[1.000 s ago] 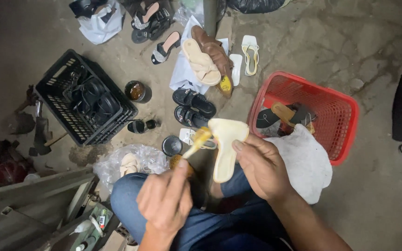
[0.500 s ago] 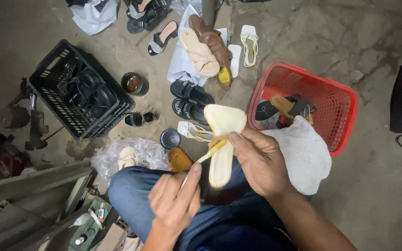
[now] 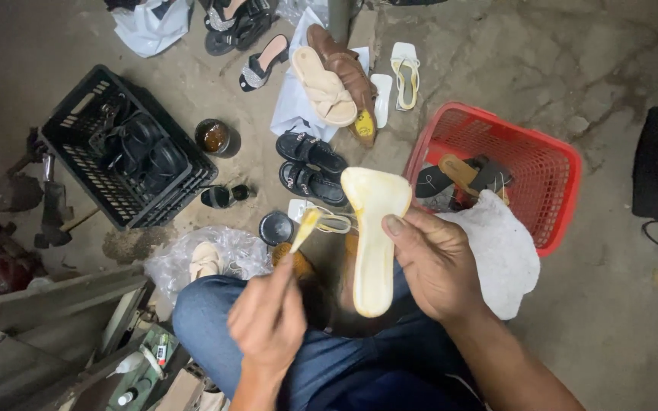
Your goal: Applying adhesive to a sandal component using a small wooden applicator as part of a shoe repair process.
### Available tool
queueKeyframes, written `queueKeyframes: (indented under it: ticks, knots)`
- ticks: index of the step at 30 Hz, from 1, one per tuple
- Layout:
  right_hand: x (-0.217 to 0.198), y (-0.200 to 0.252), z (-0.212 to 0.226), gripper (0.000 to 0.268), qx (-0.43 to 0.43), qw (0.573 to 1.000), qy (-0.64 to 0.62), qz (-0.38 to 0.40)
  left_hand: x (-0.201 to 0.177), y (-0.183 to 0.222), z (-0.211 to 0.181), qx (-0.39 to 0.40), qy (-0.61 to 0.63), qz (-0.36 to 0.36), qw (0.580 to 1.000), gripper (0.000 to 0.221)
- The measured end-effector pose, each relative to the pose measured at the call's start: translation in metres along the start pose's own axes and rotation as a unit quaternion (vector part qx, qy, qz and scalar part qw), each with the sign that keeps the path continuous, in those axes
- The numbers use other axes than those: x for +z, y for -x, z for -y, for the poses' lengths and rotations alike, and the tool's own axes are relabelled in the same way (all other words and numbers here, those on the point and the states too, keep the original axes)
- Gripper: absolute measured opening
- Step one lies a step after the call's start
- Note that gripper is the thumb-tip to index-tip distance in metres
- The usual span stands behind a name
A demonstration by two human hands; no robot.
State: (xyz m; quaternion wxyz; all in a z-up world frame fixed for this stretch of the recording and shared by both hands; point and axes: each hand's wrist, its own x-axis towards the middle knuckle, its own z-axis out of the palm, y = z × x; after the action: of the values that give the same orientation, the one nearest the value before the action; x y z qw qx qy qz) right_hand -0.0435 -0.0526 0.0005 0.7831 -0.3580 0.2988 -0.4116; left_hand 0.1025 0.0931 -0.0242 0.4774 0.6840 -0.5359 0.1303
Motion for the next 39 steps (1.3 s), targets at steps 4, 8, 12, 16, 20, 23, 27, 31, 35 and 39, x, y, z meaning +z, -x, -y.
queueKeyframes:
  ticks: [4, 8, 12, 16, 20, 23, 27, 31, 35, 39]
  knots:
    - [-0.011, 0.0, 0.008, 0.023, 0.024, 0.993, 0.118, -0.007, -0.03, -0.008, 0.002, -0.123, 0.112, 0.004, 0.986, 0.015]
    - [-0.011, 0.005, 0.016, 0.03, 0.072, 0.975, 0.206, 0.041, -0.048, -0.039, 0.015, -0.109, 0.231, 0.133, 0.958, 0.017]
    - [-0.007, 0.01, 0.024, 0.026, 0.089, 0.963, 0.249, 0.05, -0.039, -0.048, 0.014, -0.075, 0.237, 0.182, 0.951, 0.016]
    - [-0.019, 0.009, 0.018, 0.03, 0.087, 0.969, 0.22, 0.065, -0.031, -0.046, 0.02, -0.102, 0.267, 0.193, 0.939, 0.019]
    - [-0.019, 0.008, 0.018, 0.033, 0.107, 0.976, 0.176, 0.07, -0.029, -0.046, 0.023, -0.097, 0.266, 0.216, 0.935, 0.019]
    - [-0.016, 0.01, 0.015, 0.027, 0.115, 0.971, 0.201, 0.055, -0.031, -0.047, 0.022, -0.073, 0.266, 0.222, 0.935, 0.018]
    - [-0.011, 0.012, 0.016, 0.025, 0.106, 0.968, 0.221, 0.057, -0.035, -0.047, 0.018, -0.022, 0.23, 0.226, 0.946, 0.019]
    - [-0.014, 0.013, 0.006, 0.028, 0.109, 0.986, 0.124, 0.011, -0.035, -0.036, 0.015, -0.067, 0.253, 0.196, 0.945, 0.02]
    - [-0.003, 0.011, 0.008, 0.036, 0.081, 0.988, 0.131, -0.024, -0.023, -0.012, 0.008, -0.05, 0.21, 0.099, 0.971, 0.023]
    - [0.003, 0.013, -0.001, 0.044, 0.087, 0.996, -0.031, 0.011, 0.001, -0.002, -0.009, 0.05, 0.147, 0.029, 0.987, 0.024]
